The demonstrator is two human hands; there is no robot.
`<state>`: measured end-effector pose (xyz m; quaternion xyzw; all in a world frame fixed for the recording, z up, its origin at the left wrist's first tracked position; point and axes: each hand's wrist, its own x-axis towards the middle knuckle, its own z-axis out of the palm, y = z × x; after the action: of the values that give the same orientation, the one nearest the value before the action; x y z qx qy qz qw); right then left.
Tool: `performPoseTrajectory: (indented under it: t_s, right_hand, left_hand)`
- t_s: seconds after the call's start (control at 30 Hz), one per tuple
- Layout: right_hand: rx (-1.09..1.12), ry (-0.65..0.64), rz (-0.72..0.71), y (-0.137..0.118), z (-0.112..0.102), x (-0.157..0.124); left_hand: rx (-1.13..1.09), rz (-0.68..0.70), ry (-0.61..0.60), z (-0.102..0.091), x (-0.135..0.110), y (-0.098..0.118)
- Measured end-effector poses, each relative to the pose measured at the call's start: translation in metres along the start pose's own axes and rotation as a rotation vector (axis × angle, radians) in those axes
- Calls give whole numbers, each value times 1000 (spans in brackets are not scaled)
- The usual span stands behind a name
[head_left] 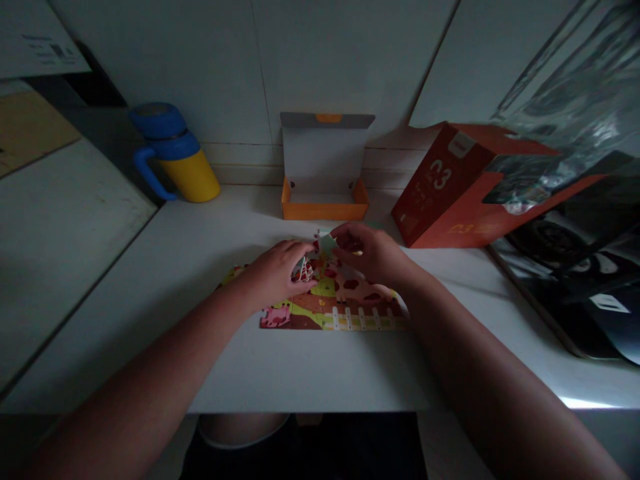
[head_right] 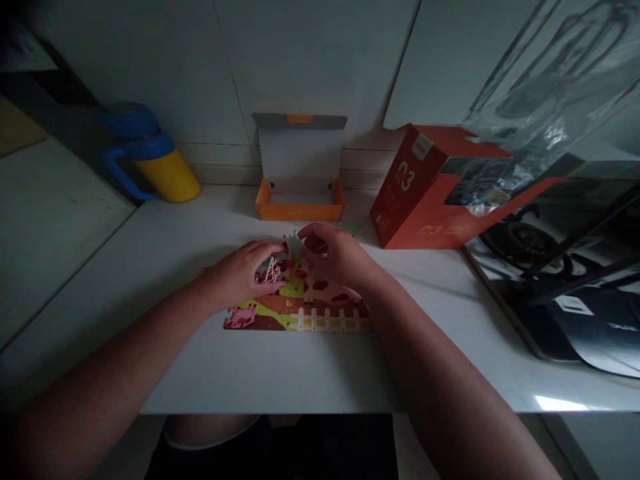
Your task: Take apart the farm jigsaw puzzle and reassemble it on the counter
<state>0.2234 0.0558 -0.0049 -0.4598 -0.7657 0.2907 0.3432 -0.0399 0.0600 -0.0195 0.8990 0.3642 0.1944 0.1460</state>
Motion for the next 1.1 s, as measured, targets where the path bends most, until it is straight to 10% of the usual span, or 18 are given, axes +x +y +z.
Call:
performPoseTrajectory:
  t_s: [0.27,0.77,1.1]
  right_hand:
    - [-55,282,144,34,-29,9]
    - [-178,97,213,20,-2,10]
    - [-324,27,60,5,32,63]
  left_hand:
    - [8,38,-35,-1,0,-2]
    - [-15,-23,-76,-5,-2,0]
    - [-121,-70,-90,-9,-2,-1]
